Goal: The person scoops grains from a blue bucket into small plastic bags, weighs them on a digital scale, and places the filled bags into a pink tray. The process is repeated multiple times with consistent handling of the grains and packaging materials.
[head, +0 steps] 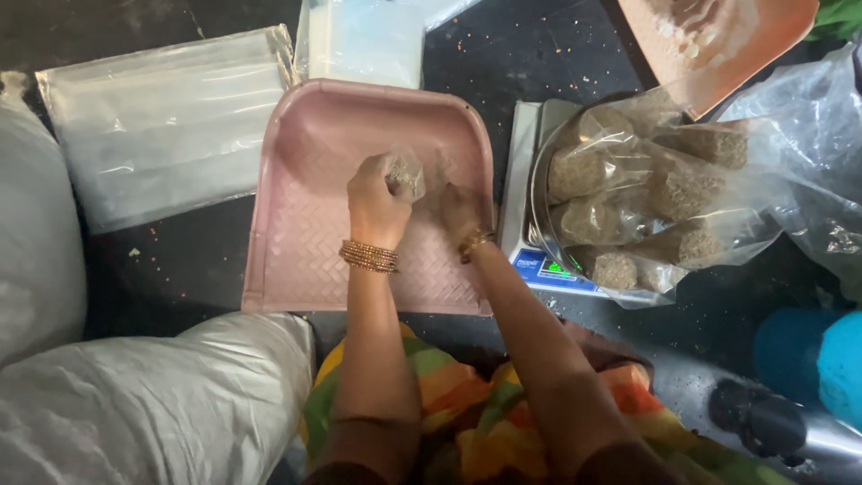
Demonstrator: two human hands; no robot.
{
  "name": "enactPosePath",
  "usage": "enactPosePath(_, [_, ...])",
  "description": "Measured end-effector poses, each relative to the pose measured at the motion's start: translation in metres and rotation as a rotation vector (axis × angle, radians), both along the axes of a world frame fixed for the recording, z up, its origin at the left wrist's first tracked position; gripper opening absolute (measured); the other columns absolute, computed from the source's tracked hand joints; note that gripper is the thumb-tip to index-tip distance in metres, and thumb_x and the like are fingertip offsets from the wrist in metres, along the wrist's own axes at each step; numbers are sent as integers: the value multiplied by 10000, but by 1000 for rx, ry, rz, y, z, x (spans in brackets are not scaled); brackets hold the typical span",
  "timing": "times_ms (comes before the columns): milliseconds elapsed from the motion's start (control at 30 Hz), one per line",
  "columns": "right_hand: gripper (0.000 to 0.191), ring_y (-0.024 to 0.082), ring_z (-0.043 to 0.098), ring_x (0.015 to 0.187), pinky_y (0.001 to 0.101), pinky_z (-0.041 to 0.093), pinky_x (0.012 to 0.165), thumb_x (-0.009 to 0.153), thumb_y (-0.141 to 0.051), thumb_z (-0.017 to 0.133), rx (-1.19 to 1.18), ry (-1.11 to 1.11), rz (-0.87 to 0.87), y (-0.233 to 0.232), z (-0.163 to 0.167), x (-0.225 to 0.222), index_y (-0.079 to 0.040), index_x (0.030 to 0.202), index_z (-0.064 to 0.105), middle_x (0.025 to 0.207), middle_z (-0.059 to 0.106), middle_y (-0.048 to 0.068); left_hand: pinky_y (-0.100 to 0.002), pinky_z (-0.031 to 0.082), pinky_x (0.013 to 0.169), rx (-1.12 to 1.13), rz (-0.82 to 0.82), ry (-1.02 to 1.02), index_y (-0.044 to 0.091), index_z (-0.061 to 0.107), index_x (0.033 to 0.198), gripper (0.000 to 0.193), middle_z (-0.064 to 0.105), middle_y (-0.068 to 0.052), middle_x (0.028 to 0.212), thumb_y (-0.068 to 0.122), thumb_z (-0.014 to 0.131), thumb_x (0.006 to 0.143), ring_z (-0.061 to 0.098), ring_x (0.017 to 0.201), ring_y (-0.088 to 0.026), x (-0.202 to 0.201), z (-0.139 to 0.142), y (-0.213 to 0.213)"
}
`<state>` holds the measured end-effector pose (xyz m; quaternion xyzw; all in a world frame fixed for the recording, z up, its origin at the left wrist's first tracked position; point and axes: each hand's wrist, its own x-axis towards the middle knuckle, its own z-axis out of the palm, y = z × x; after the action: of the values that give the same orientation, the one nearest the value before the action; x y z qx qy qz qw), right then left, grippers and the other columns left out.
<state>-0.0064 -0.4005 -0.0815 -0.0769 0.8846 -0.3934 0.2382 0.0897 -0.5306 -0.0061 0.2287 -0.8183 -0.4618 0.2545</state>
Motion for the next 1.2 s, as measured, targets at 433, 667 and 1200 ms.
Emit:
enactPosePath(433, [212, 138, 622, 673, 255, 426, 493, 1068, -282, 519, -1043, -699, -438, 12, 62, -21, -96, 1020, 610, 879, 669, 36, -387, 578, 838, 73, -44, -191, -60, 688, 1055, 193, 724, -210, 1013, 17, 681, 878, 731, 874, -307, -3, 11, 8])
enactPosePath(667, [325, 233, 644, 948, 388, 543, 891, 1095, -276, 471, -1202, -273, 82, -3, 96, -3, 11, 1016, 604, 1035, 671, 148, -343, 573, 751, 133, -88, -58, -43, 680, 1189, 388, 732, -189, 1027, -37, 638, 803, 720, 801, -252, -2, 30, 20])
enactPosePath(1200, [300, 329, 709, 835, 463, 547, 757, 1020, -335, 507, 280, 221, 645, 272, 222, 11, -97, 1032, 688, 888, 720, 162, -354, 575, 776, -69, -243, 8, 7, 706, 1198, 422, 746, -160, 1096, 30, 712, 777, 720, 832, -242, -1, 25, 29])
